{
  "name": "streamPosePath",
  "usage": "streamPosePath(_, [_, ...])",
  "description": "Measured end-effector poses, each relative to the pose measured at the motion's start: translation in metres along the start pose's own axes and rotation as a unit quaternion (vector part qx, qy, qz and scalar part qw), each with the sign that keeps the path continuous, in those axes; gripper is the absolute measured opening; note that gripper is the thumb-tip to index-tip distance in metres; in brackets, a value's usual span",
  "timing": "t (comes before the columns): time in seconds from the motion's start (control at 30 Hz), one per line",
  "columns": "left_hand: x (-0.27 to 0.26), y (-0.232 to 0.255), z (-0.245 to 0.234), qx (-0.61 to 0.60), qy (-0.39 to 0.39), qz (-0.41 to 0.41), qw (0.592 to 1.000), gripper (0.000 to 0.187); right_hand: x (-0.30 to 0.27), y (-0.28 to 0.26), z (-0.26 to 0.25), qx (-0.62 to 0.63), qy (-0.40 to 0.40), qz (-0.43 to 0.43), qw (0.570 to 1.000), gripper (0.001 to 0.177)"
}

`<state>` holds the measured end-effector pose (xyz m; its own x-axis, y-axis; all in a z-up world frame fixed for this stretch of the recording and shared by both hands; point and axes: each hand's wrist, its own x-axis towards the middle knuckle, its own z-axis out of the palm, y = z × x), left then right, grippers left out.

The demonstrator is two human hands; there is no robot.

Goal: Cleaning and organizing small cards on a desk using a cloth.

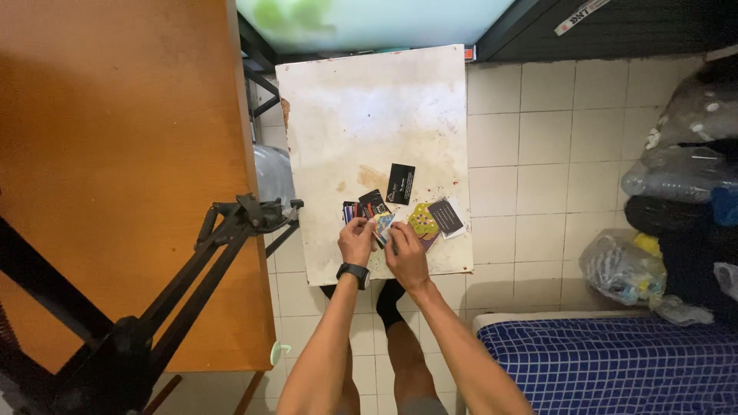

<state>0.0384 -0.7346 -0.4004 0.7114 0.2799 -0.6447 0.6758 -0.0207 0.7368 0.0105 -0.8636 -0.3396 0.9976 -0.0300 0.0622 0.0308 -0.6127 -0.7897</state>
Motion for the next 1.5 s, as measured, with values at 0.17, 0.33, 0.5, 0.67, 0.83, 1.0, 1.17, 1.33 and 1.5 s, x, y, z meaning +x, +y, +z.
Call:
streamPosePath(0.17, [0.005, -0.014, -0.016, -0.029, -0.004, 0.009, 1.0, 0.024, -0.007, 0.006, 0.007, -0.013, 0.034, -0.015, 0.999, 0.026])
streamPosePath(0.33, [0.006, -0.023, -0.025, 0.0, 0.008, 0.032, 0.999, 0.028, -0.007, -0.004, 0.006, -0.025, 0.003, 0.025, 0.999, 0.029])
streamPosePath(0.5, [0.009, -0.03, -0.033, 0.077, 0.048, 0.18, 0.979, 0.025, -0.002, -0.017, 0.003, -0.084, -0.009, -0.019, 0.996, 0.045])
streamPosePath(0.67, [-0.001, -0.012, -0.043, 0.015, 0.001, 0.118, 0.993, 0.024, 0.007, -0.014, 0.009, -0.097, -0.026, -0.006, 0.995, 0.057])
streamPosePath(0.83, [0.003, -0.017, -0.051, -0.017, -0.008, 0.125, 0.992, 0.023, 0.018, -0.031, 0.003, -0.135, -0.105, -0.033, 0.985, 0.077])
streamPosePath(1.0, [0.001, -0.012, -0.055, 0.04, 0.009, 0.107, 0.993, 0.023, 0.017, -0.032, 0.015, -0.124, -0.092, -0.043, 0.987, 0.077])
streamPosePath(1.17, [0.002, -0.014, -0.058, 0.005, 0.031, 0.061, 0.998, 0.025, 0.015, -0.031, 0.032, -0.082, -0.07, 0.013, 0.994, 0.071])
streamPosePath(1.33, [0.004, -0.014, -0.062, 0.035, 0.035, 0.058, 0.997, 0.028, 0.012, -0.039, 0.038, -0.016, -0.01, 0.039, 0.999, 0.07])
streamPosePath(1.5, [-0.021, 0.032, -0.06, 0.157, 0.05, 0.068, 0.984, 0.041, 0.018, -0.05, 0.036, 0.168, 0.061, 0.107, 0.978, 0.06])
